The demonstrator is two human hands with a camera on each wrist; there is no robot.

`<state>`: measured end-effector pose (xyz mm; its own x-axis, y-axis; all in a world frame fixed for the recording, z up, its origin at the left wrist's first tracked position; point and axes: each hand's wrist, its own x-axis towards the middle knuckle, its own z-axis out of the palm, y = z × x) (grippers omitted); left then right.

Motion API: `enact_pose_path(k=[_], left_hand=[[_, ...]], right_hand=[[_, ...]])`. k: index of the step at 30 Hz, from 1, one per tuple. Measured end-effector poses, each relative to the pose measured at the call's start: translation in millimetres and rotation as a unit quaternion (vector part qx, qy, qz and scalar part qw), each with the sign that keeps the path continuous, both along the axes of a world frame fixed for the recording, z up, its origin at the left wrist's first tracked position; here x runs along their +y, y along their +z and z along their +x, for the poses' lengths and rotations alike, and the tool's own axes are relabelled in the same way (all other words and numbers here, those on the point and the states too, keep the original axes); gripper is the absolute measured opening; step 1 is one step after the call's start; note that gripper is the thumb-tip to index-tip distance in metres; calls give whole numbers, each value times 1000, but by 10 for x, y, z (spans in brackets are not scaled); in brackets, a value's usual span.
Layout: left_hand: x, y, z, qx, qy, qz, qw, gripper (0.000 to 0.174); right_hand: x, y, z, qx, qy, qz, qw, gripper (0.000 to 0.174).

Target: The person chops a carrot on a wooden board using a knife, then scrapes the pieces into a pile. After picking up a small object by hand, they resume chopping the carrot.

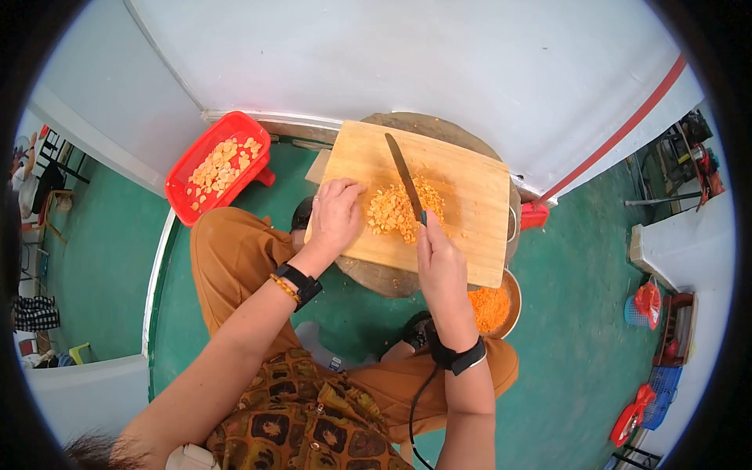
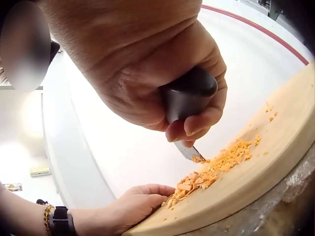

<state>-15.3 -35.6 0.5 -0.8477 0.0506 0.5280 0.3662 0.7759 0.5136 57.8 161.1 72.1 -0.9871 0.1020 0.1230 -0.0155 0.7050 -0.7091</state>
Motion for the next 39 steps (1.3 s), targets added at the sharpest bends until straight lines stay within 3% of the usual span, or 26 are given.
enact_pose_path(k=[19,22,25,28,34,37,39], left_hand=[[-6,29,13,-14,-2,0,1000,31],[-12,-1,-1,-7,-4,-2,1000,32],[-9,-27,-4,-11,2,-5,1000,32],[-13,-17,-11,-8,-3,-8,1000,33],[-16,-13,0,-22,0,-6,1000,33],[-15,-1,6,-19,-1,-5,1000,32],[-9,-13,0,-17,0,-3,1000,31]], right_hand=[[-27,-115,14,58,39,21,997,35],[-14,-2,21,-4,22,4,1000,35],[-63,108,46,1,1,-2,1000,35],[15,-142,1,63,45,44,996,36],[-47,111,35,-11,2,4,1000,36],[22,-128,-1,65,32,22,997,36],[14,-54,12,26,18,1,1000,36]])
